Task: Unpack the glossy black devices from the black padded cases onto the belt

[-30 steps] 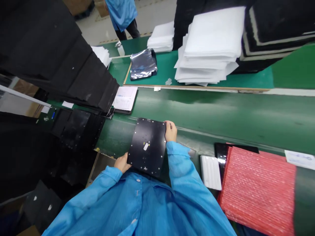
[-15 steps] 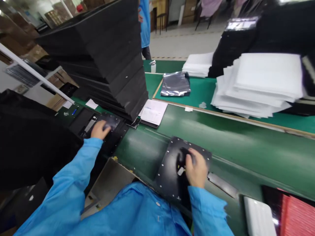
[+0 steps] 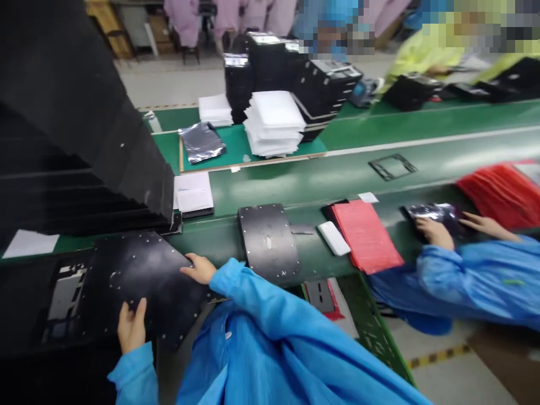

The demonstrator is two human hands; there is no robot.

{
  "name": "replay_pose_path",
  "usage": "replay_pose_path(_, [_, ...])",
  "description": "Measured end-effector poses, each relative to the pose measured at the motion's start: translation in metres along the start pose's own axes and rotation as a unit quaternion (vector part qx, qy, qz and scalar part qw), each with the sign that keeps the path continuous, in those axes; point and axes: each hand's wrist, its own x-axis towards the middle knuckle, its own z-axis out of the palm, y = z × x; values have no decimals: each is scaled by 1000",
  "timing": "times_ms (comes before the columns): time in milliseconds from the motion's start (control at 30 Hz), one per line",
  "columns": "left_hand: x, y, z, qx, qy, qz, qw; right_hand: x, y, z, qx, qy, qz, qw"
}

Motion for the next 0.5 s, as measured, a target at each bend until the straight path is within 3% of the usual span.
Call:
replay_pose_path(67, [-23, 17, 37, -30, -78, 6, 996, -37, 26, -39, -8, 67, 0, 998])
replay_pose_path(200, [-69, 72, 137, -40, -245, 19, 968, -105, 90, -118, -21, 235, 30, 971])
replay_pose_path(300, [-88, 108, 201, -23, -299, 23, 954, -133, 124, -166, -29, 289, 35, 956])
replay_pose_path(400, [-100, 130, 236, -2, -299, 56, 953, -149, 144, -204, -74, 293, 48, 952])
replay_pose_path(500, [-120, 147, 247, 88, -236, 177, 952, -157, 164, -241, -130, 320, 29, 938])
